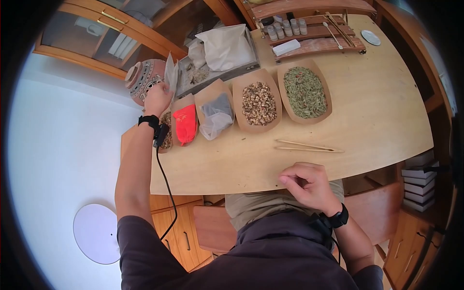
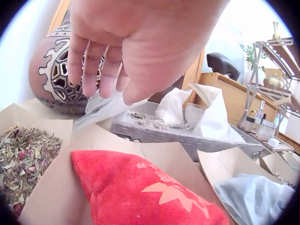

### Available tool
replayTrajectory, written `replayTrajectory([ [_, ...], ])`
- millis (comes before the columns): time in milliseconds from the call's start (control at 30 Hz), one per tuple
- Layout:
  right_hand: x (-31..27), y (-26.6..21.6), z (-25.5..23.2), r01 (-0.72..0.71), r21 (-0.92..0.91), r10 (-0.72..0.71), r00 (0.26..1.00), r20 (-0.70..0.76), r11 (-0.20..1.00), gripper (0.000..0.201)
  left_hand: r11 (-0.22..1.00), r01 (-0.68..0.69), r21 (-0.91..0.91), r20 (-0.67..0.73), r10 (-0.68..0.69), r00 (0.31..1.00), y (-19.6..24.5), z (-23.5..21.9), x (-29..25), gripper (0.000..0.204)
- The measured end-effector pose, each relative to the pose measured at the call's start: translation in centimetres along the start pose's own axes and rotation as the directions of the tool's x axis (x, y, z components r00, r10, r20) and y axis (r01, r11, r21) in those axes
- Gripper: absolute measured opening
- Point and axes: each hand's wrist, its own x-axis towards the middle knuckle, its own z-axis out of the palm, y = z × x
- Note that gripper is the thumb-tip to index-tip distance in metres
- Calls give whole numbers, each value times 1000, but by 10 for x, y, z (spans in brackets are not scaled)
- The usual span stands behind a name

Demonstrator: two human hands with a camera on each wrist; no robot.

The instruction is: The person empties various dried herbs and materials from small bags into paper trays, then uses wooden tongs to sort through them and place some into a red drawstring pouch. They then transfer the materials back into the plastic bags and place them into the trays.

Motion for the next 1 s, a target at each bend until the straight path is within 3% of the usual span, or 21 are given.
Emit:
replayTrajectory([
  [100,0,1,0,-1,-13,1,1000,-4,1000,8,996,85,32,19,-85,996,7,2,-1,32],
  [300,0,1,-1,-1,-36,1,1000,-11,999,7,991,129,43,-172,-120,978,11,1,-5,26],
  [600,0,-2,2,-32,-28,32,999,-23,999,8,945,-65,-320,-401,-73,913,-11,-16,-31,18],
  [700,0,-2,2,-36,-33,35,999,-26,999,9,931,-101,-352,-437,-68,897,-20,-13,-35,17],
  [900,-1,-1,3,-24,-48,22,999,-39,999,9,846,-88,-526,-424,-171,889,-13,-24,-51,18],
  [1000,-1,2,4,-19,-39,17,998,-55,999,9,723,-151,-675,-395,-181,901,-16,-26,-60,17],
])
